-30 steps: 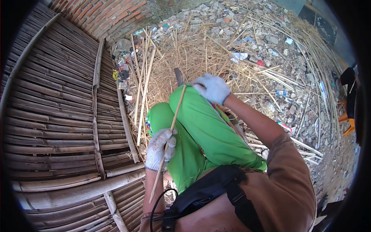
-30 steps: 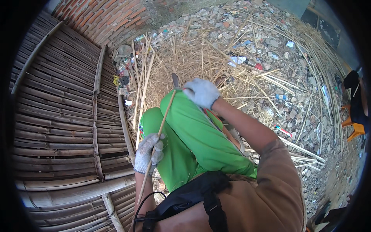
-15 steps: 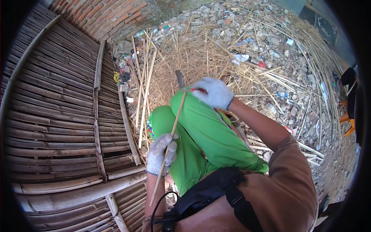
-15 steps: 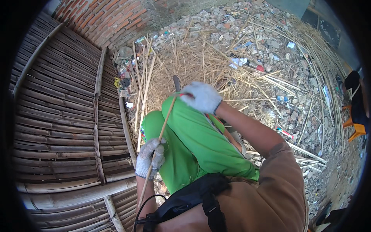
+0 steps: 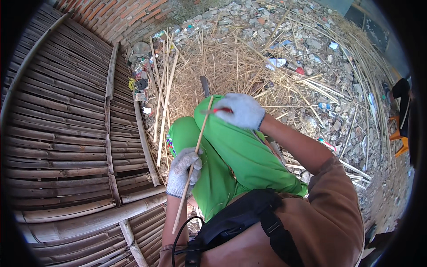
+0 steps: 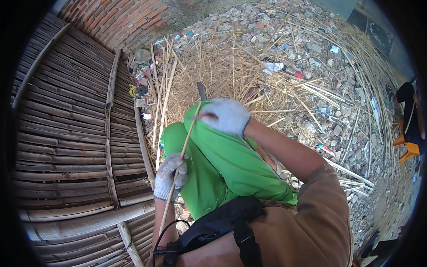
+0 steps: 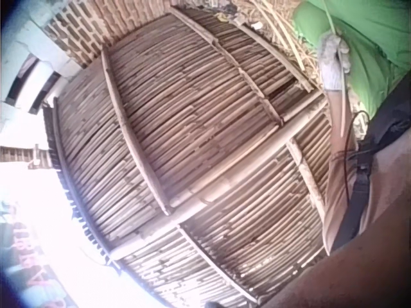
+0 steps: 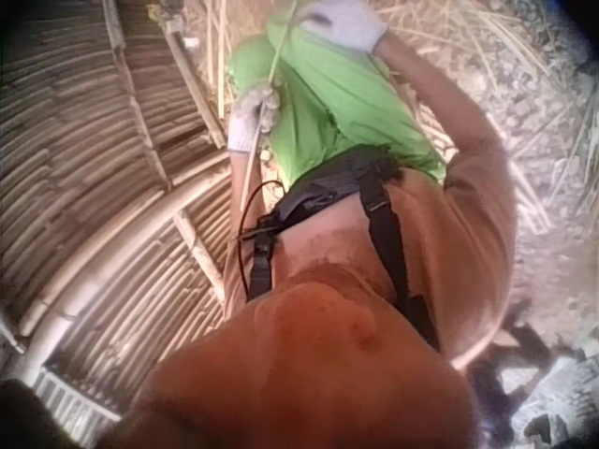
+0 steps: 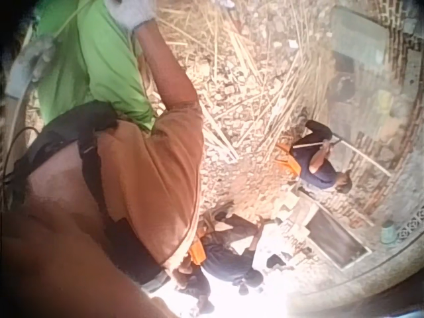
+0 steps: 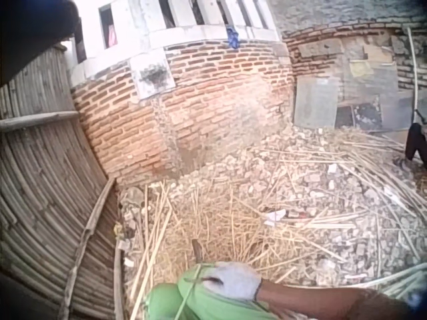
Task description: The person uses a cleaver to shave and smooth a thin bamboo stick, moving the blade along the length of the wood while holding it over their lap.
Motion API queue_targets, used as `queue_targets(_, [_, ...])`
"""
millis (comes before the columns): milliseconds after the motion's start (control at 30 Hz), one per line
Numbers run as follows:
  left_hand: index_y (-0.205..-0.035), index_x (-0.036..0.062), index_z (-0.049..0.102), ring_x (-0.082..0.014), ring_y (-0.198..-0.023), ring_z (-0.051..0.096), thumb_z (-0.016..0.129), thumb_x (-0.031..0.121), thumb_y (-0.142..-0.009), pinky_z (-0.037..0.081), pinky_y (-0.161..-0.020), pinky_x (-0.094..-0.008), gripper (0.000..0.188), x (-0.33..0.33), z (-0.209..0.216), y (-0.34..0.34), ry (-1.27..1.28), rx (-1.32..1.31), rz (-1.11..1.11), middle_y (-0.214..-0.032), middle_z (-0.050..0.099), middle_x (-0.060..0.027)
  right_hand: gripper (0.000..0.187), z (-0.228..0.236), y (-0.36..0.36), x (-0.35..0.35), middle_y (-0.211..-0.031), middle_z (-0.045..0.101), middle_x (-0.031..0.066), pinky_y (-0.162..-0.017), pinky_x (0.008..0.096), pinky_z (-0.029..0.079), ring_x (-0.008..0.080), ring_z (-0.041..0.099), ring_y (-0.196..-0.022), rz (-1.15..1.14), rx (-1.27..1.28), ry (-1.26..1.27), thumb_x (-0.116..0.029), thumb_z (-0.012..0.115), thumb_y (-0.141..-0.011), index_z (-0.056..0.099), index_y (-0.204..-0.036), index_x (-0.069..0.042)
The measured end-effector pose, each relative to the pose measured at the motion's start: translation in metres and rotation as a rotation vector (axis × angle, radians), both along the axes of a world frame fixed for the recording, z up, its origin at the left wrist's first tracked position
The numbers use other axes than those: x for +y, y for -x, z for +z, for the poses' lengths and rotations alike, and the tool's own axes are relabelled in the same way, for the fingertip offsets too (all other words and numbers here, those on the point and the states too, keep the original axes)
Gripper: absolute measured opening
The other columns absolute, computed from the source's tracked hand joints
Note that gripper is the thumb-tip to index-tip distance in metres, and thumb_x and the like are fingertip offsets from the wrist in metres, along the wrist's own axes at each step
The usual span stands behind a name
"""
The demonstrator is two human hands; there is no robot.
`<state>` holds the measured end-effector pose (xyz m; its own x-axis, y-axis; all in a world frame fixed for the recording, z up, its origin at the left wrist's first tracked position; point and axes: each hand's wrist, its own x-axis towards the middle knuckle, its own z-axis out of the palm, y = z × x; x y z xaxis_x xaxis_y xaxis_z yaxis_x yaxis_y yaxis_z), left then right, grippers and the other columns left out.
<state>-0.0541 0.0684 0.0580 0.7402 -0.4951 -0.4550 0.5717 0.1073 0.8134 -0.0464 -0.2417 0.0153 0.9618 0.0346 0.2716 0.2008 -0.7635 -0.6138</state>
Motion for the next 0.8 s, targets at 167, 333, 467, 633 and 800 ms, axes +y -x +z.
queue_targets(167, [-0.120,-0.0080,0.065,-0.0118,-0.040,0.045,0.068,0.015,-0.102,0.034,-0.036,-0.0246,0.030,-0.003,0.002,0.003,-0.025,-0.020,0.005,-0.070,0.062,-0.0067,0.028,-0.012,-0.019,-0.037,-0.100,0.075,0.0111,-0.086,0.0464,0.060,0.0334,0.074,-0.093,-0.252,0.076,0.098,-0.037,0.065,-0.099,0.080,-0.110,-0.015])
queue_targets(333, [-0.116,-0.0055,0.067,-0.0110,-0.043,0.049,0.069,0.010,-0.101,0.035,-0.037,-0.0236,0.022,-0.005,0.001,0.003,-0.028,0.008,0.015,-0.068,0.063,-0.0061,0.032,0.003,0.004,-0.006,-0.102,0.074,0.0115,-0.089,0.0471,0.059,0.0332,0.073,-0.099,-0.011,0.005,-0.033,-0.043,0.063,-0.099,0.078,-0.110,-0.017])
queue_targets(467, [-0.111,-0.0021,0.068,-0.0101,-0.043,0.049,0.070,0.011,-0.102,0.035,-0.037,-0.0232,0.016,-0.014,0.005,0.002,-0.061,-0.007,0.014,-0.067,0.063,-0.0047,0.034,-0.013,-0.015,-0.030,-0.100,0.073,0.0114,-0.088,0.0470,0.060,0.0333,0.073,-0.099,-0.135,0.047,0.077,-0.044,0.063,-0.099,0.078,-0.109,-0.016])
queue_targets(633, [-0.105,0.0016,0.070,-0.0094,-0.043,0.049,0.072,0.013,-0.102,0.035,-0.037,-0.0230,0.012,-0.013,0.006,0.001,-0.111,-0.015,0.012,-0.066,0.063,-0.0036,0.034,0.002,0.005,-0.015,-0.096,0.074,0.0116,-0.086,0.0489,0.060,0.0337,0.074,-0.096,0.023,-0.039,-0.004,-0.046,0.064,-0.099,0.079,-0.108,-0.017])
queue_targets(800, [-0.105,0.0040,0.071,-0.0093,-0.043,0.049,0.073,0.013,-0.102,0.035,-0.037,-0.0227,0.010,-0.020,0.008,0.002,-0.156,-0.046,0.004,-0.066,0.063,-0.0028,0.035,-0.022,-0.013,-0.031,-0.093,0.073,0.0109,-0.083,0.0479,0.060,0.0337,0.073,-0.093,-0.065,-0.088,0.120,-0.041,0.060,-0.104,0.081,-0.100,-0.013])
